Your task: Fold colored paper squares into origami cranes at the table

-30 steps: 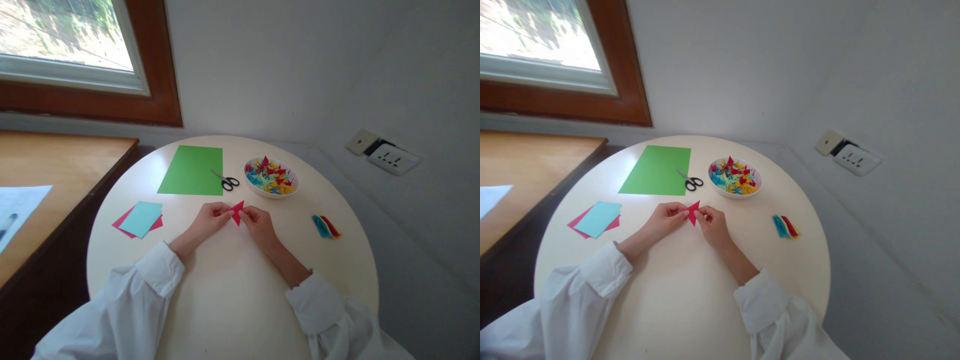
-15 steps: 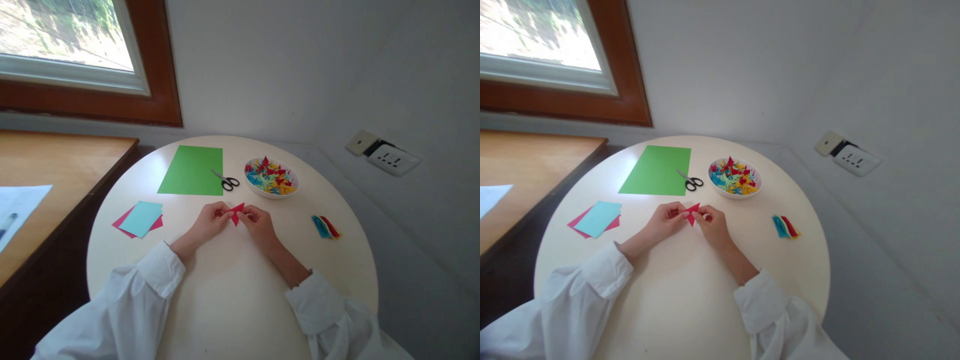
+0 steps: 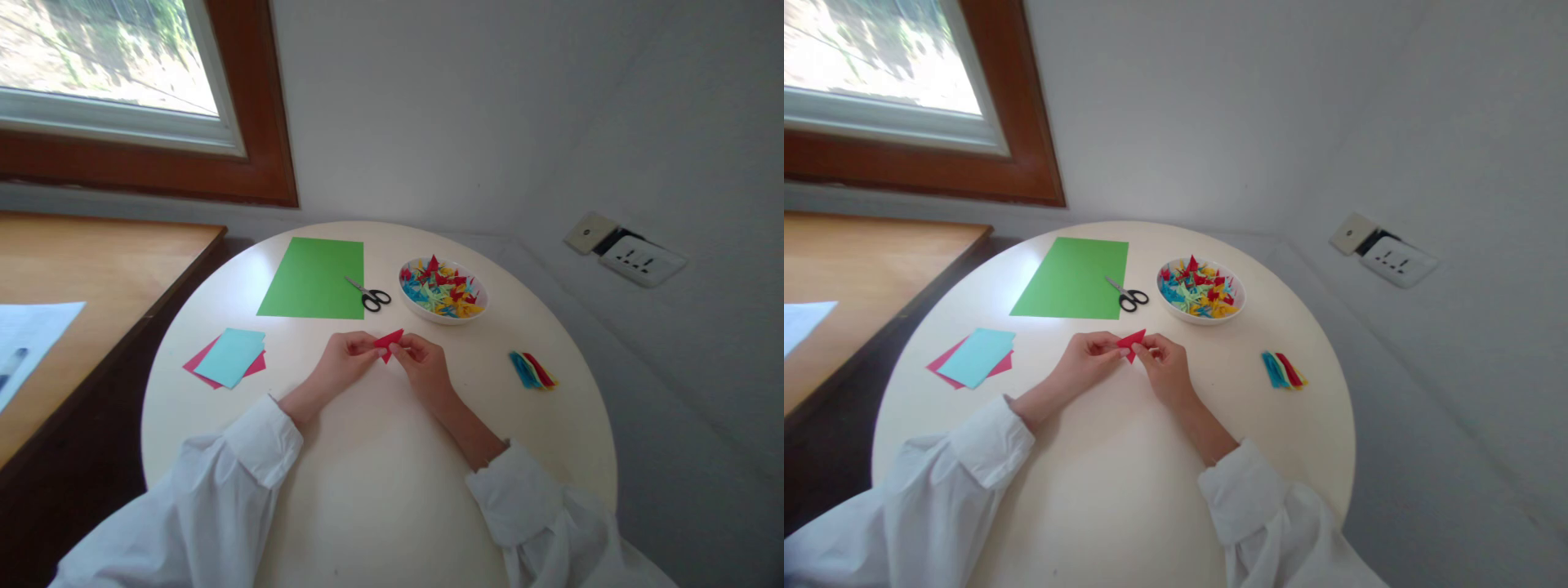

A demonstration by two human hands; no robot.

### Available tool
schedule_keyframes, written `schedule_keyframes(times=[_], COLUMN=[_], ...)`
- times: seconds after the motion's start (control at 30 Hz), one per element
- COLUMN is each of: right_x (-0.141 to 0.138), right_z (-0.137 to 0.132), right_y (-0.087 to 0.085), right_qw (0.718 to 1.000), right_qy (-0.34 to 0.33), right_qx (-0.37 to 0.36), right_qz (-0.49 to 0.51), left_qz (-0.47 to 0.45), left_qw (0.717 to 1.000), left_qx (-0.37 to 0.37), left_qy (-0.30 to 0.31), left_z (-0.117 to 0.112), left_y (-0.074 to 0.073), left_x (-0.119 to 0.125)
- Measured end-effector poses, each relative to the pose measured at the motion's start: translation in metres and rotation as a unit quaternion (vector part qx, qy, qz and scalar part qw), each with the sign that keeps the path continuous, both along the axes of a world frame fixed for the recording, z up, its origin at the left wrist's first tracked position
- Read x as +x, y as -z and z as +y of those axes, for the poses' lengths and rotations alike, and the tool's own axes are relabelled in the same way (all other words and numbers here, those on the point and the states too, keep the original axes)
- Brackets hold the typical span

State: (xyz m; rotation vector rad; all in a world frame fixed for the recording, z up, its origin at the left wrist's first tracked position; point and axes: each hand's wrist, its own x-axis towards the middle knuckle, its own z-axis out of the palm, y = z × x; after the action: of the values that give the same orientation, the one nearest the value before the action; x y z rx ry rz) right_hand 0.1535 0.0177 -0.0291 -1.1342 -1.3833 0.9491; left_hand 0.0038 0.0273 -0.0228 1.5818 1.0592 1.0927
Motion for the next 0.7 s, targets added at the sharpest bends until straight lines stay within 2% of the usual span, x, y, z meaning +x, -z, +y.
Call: schedule_keyframes(times=[0.13,0.4,0.57,0.7], right_x=[0.000,-0.001,0.000,0.000], right_z=[0.000,0.001,0.000,-0.001], right_y=[0.000,-0.003,-0.003,-0.003], right_qw=[1.000,0.997,0.997,0.999], right_qy=[0.008,0.043,0.035,0.027], right_qx=[-0.011,-0.030,-0.052,-0.036], right_qz=[0.004,0.057,0.045,0.017], left_qz=[0.012,-0.006,-0.048,-0.042], left_qw=[1.000,1.000,0.999,0.999], left_qx=[-0.002,-0.014,-0.021,-0.008], left_qy=[-0.008,0.005,-0.005,-0.005], left_z=[0.001,-0.002,-0.001,0.000], left_y=[0.004,-0.001,-0.005,-0.007], left_x=[0.000,0.002,0.002,0.000])
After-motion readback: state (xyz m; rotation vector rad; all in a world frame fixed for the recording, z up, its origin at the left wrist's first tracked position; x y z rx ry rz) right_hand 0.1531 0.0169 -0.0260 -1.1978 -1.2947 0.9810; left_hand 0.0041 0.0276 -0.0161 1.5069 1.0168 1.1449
